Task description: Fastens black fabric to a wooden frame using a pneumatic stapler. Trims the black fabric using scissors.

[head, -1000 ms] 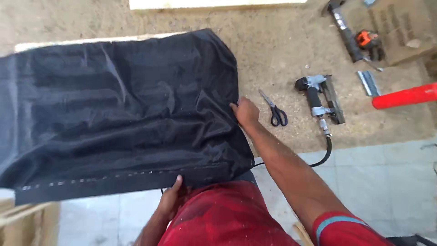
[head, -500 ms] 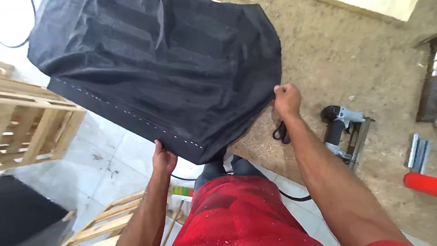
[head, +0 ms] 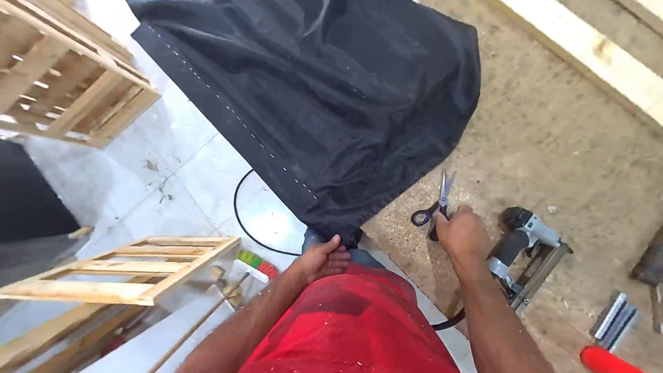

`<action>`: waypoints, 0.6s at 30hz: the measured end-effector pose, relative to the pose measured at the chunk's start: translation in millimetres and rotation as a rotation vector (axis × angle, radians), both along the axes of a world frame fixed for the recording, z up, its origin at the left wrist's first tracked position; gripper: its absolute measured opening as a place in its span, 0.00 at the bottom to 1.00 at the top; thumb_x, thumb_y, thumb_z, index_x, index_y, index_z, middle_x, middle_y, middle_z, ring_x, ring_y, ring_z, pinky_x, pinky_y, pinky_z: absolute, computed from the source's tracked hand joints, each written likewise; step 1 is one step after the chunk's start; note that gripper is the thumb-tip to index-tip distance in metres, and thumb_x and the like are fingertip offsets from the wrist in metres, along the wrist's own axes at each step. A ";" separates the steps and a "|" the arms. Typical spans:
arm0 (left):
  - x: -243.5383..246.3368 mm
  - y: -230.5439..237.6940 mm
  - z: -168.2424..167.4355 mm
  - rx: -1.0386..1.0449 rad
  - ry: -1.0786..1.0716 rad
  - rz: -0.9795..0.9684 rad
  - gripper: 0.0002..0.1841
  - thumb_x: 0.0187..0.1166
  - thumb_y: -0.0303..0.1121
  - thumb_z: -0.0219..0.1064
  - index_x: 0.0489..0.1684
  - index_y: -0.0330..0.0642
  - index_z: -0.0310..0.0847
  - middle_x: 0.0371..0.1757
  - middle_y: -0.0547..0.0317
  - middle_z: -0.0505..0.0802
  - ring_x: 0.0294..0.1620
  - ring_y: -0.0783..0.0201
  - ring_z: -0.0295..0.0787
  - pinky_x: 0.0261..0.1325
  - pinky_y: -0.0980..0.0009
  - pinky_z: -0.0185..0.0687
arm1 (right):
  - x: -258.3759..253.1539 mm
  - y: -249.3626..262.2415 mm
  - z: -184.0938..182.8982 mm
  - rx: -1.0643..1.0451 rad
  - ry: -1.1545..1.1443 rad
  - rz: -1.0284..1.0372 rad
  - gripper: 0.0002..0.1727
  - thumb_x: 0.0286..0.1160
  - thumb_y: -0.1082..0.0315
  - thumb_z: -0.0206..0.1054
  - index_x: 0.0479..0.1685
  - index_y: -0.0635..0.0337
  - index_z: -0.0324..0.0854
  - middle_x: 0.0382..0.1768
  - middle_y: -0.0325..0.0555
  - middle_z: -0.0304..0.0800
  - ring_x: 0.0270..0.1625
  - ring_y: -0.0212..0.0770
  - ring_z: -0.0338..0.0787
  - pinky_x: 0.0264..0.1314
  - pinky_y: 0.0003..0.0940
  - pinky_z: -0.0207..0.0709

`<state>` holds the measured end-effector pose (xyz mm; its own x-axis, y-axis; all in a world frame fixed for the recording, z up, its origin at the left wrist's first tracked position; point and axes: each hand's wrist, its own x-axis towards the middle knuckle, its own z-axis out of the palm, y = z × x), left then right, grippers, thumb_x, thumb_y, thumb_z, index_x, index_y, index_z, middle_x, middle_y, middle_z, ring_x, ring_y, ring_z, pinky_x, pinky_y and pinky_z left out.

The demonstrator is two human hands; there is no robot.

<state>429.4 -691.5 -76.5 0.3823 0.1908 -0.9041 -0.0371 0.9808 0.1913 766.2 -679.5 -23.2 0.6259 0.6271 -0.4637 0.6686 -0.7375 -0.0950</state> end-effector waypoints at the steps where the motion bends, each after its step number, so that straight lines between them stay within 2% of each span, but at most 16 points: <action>1: 1.9 -1.9 4.5 -0.011 -0.029 0.004 0.32 0.91 0.58 0.50 0.69 0.34 0.77 0.58 0.44 0.93 0.57 0.51 0.94 0.62 0.56 0.89 | -4.2 2.4 5.1 0.007 0.007 0.010 0.31 0.83 0.45 0.62 0.66 0.66 0.77 0.58 0.74 0.82 0.57 0.74 0.86 0.51 0.74 0.80; 2: 4.4 -2.4 7.4 -0.017 -0.051 0.026 0.32 0.92 0.57 0.49 0.70 0.33 0.76 0.58 0.43 0.93 0.57 0.51 0.94 0.63 0.56 0.88 | -8.6 4.7 7.7 0.009 0.014 0.022 0.31 0.85 0.43 0.60 0.65 0.66 0.79 0.58 0.73 0.82 0.57 0.73 0.87 0.51 0.74 0.80; 3: 7.3 -2.6 8.6 -0.026 -0.072 0.058 0.33 0.92 0.58 0.48 0.72 0.33 0.75 0.59 0.42 0.93 0.58 0.50 0.94 0.63 0.56 0.88 | -12.2 6.0 6.9 0.010 0.020 0.038 0.32 0.84 0.41 0.59 0.61 0.66 0.80 0.51 0.72 0.86 0.53 0.73 0.89 0.48 0.73 0.81; 5: 14.0 -4.6 8.4 -0.044 -0.115 0.117 0.35 0.91 0.60 0.46 0.77 0.34 0.70 0.61 0.42 0.92 0.59 0.49 0.93 0.65 0.54 0.88 | -17.0 7.6 4.4 -0.005 0.037 0.043 0.34 0.81 0.38 0.64 0.58 0.66 0.78 0.42 0.69 0.88 0.47 0.71 0.90 0.43 0.71 0.80; 9: 21.5 -2.6 5.0 -0.056 -0.186 0.270 0.35 0.90 0.62 0.45 0.81 0.40 0.68 0.61 0.43 0.92 0.57 0.50 0.94 0.61 0.56 0.89 | -11.8 18.4 4.6 -0.051 0.031 0.031 0.27 0.74 0.50 0.75 0.54 0.68 0.82 0.43 0.69 0.90 0.49 0.71 0.91 0.49 0.72 0.81; 12: 23.3 2.3 5.0 -0.091 -0.149 0.363 0.35 0.89 0.63 0.48 0.76 0.40 0.72 0.59 0.45 0.93 0.52 0.53 0.94 0.56 0.59 0.91 | -11.9 20.3 8.2 -0.117 -0.029 0.054 0.26 0.73 0.48 0.74 0.48 0.67 0.84 0.44 0.69 0.90 0.50 0.70 0.91 0.49 0.71 0.80; 15: 24.5 6.8 5.1 -0.105 -0.086 0.479 0.28 0.89 0.57 0.55 0.67 0.38 0.78 0.51 0.46 0.94 0.44 0.56 0.95 0.47 0.62 0.91 | -11.4 23.6 9.8 -0.174 -0.051 0.069 0.29 0.70 0.42 0.75 0.39 0.65 0.87 0.41 0.67 0.91 0.49 0.67 0.91 0.47 0.70 0.80; 18: 27.2 7.4 7.3 -0.102 -0.068 0.528 0.26 0.87 0.54 0.59 0.64 0.39 0.80 0.48 0.48 0.94 0.40 0.57 0.94 0.44 0.64 0.91 | -11.5 23.2 7.4 -0.209 -0.057 0.086 0.32 0.68 0.37 0.75 0.41 0.63 0.87 0.42 0.64 0.91 0.50 0.65 0.92 0.48 0.69 0.80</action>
